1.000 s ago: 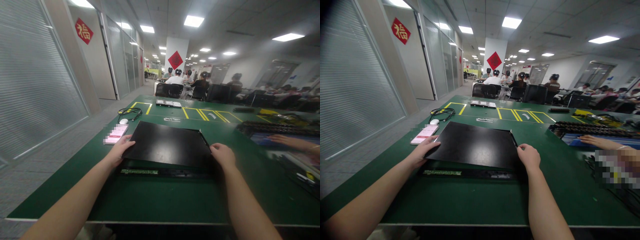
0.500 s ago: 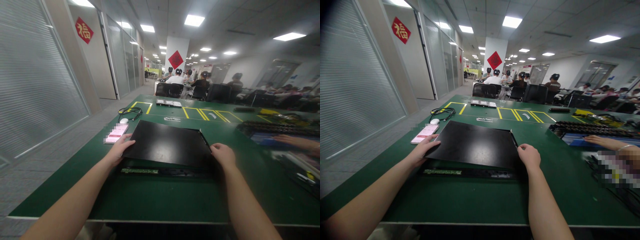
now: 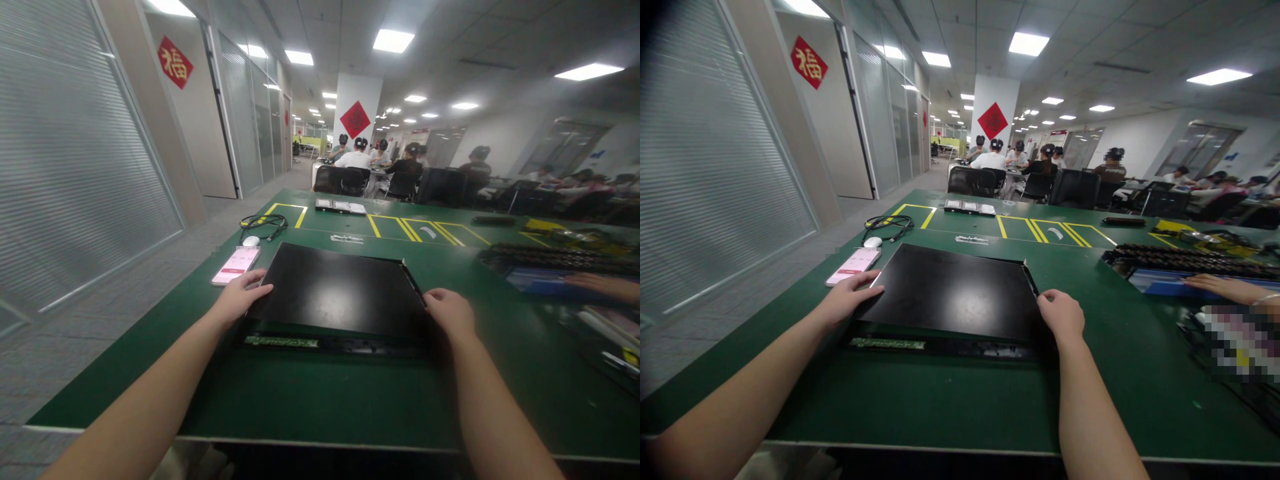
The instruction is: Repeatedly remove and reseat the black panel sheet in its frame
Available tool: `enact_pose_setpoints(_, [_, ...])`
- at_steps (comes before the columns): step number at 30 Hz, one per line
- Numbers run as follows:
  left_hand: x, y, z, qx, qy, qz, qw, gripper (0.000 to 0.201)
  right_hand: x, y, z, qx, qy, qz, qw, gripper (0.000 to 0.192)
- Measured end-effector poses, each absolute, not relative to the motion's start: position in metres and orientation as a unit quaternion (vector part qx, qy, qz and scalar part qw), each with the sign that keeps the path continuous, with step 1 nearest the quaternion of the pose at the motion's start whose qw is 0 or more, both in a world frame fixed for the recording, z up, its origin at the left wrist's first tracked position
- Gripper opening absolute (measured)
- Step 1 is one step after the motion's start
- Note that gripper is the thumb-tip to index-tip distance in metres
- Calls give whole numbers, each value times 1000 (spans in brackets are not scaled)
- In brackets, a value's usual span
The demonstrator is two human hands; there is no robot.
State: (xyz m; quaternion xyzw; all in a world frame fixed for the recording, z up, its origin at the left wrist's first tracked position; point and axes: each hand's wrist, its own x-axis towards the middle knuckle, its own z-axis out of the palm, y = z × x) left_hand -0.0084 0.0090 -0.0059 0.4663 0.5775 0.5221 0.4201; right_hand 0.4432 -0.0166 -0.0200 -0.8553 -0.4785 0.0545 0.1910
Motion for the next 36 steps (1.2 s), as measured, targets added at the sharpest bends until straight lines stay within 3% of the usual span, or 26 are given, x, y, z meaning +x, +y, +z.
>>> enact_pose_setpoints(15, [-9,12,-11,522,577,496,387,35,443,-16,-21,-857,-480,42,182,35])
enact_pose_setpoints(31, [-26,35,-46,665,625,315,262,63,448,-13,-25,-855,-479,49,192,35])
enact_pose_setpoints(36, [-29,36,-47,710,633,250,180,56,449,-13,-27,-854,-479,51,196,35])
